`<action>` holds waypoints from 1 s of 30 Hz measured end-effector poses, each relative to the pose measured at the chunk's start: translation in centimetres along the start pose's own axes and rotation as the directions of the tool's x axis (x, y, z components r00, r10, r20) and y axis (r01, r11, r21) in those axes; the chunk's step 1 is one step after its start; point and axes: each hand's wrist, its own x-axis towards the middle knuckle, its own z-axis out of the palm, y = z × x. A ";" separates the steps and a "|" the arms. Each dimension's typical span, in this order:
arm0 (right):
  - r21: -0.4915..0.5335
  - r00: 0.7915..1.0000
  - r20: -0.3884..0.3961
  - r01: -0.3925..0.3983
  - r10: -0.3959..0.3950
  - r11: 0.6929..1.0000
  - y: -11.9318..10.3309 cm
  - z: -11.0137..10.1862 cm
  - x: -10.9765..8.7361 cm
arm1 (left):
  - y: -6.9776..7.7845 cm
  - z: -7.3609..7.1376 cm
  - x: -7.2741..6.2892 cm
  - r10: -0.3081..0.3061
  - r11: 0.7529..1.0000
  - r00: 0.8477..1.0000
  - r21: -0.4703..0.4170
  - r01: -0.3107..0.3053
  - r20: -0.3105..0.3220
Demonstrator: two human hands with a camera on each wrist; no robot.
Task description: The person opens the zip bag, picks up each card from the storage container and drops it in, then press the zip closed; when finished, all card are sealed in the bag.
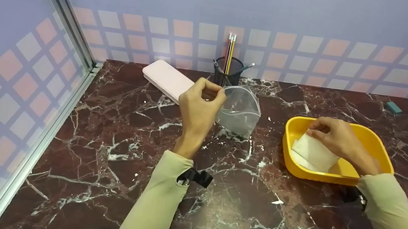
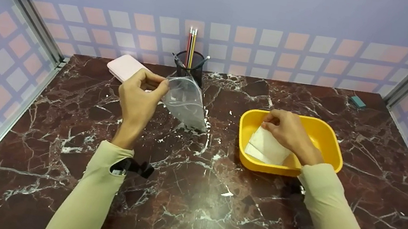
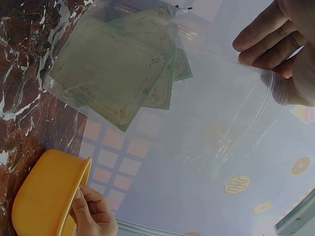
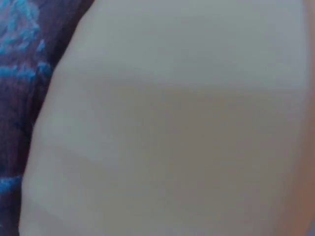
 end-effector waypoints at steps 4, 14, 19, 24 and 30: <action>0.005 1.000 -0.027 0.010 -0.010 1.000 -0.5 -0.7 -0.1 | 0.0 0.0 0.0 -0.001 1.000 1.000 -0.009 0.001 -0.002; -0.002 0.989 -0.145 0.034 -0.034 0.999 -3.3 -2.9 -0.5 | 0.0 0.0 0.0 -0.005 1.000 1.000 -0.001 0.005 -0.003; -0.059 0.946 -0.292 0.130 -0.141 0.990 -5.9 -3.8 -0.8 | 0.0 0.0 0.0 0.003 1.000 1.000 0.002 -0.003 -0.003; -0.065 0.877 -0.412 0.241 -0.246 0.968 -8.9 -4.3 -0.9 | 0.0 0.0 0.0 0.011 1.000 1.000 0.000 -0.011 -0.007; -0.059 0.791 -0.505 0.367 -0.345 0.928 -11.9 -4.6 -1.0 | 0.0 0.0 0.0 0.012 1.000 1.000 0.009 -0.012 -0.003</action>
